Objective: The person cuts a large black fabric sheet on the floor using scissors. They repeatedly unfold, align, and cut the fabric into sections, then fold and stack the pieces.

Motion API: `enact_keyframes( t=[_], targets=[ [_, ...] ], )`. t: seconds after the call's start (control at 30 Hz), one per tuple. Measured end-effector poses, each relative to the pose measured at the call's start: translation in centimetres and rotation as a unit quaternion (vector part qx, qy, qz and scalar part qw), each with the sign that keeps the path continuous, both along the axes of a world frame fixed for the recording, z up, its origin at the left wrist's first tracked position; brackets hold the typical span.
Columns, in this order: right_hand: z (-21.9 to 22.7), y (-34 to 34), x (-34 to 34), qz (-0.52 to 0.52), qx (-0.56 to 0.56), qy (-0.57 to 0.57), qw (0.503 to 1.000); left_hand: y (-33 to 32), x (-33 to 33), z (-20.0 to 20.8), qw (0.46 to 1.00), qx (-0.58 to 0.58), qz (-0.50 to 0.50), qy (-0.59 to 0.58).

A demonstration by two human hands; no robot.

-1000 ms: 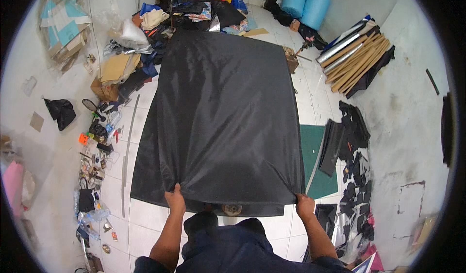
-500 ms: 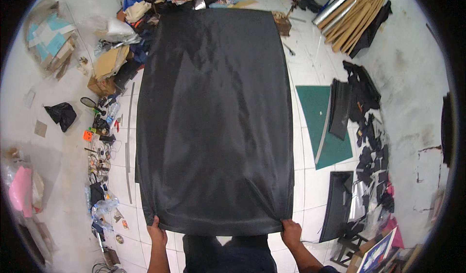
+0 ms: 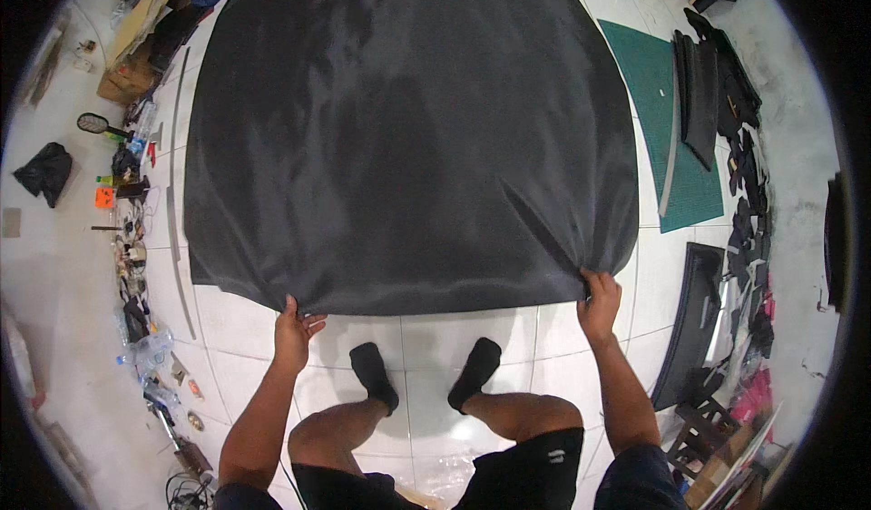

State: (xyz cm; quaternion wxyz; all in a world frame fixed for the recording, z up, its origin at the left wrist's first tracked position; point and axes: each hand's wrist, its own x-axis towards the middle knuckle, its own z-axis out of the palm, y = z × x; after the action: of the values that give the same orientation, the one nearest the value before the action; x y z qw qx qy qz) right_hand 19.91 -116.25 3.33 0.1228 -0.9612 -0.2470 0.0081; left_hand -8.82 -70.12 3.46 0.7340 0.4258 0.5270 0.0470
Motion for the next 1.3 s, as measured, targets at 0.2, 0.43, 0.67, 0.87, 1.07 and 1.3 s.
enact_keyframes(
  t=[0.2, 0.43, 0.67, 0.87, 1.07, 1.3],
  targets=[
    [-9.4, 1.8, 3.3, 0.013, 0.027, -0.063, 0.998, 3.0, 3.1, -12.2, 0.996, 0.055, 0.005, -0.066],
    [-14.8, 1.1, 4.7, -0.043, 0.129, -0.015, 0.991, 5.5, 3.2, -21.0, 0.988, -0.06, 0.051, -0.135],
    [-15.9, 4.6, 3.3, -0.065, 0.117, 0.012, 0.991, 17.5, -3.5, -26.7, 0.956, 0.095, 0.273, -0.04],
    [-13.8, 1.7, 3.3, 0.033, 0.06, -0.006, 0.998, 14.7, 0.7, -25.2, 0.896, 0.284, 0.337, 0.052],
    [-15.0, 5.0, 2.7, 0.04, 0.119, 0.011, 0.992, 18.4, -2.8, -26.1, 0.885, 0.298, 0.352, 0.062],
    [-12.5, 4.6, 3.2, -0.046, 0.07, 0.082, 0.993, 16.4, -2.8, -26.8, 0.921, 0.227, 0.316, 0.032]
  ],
)
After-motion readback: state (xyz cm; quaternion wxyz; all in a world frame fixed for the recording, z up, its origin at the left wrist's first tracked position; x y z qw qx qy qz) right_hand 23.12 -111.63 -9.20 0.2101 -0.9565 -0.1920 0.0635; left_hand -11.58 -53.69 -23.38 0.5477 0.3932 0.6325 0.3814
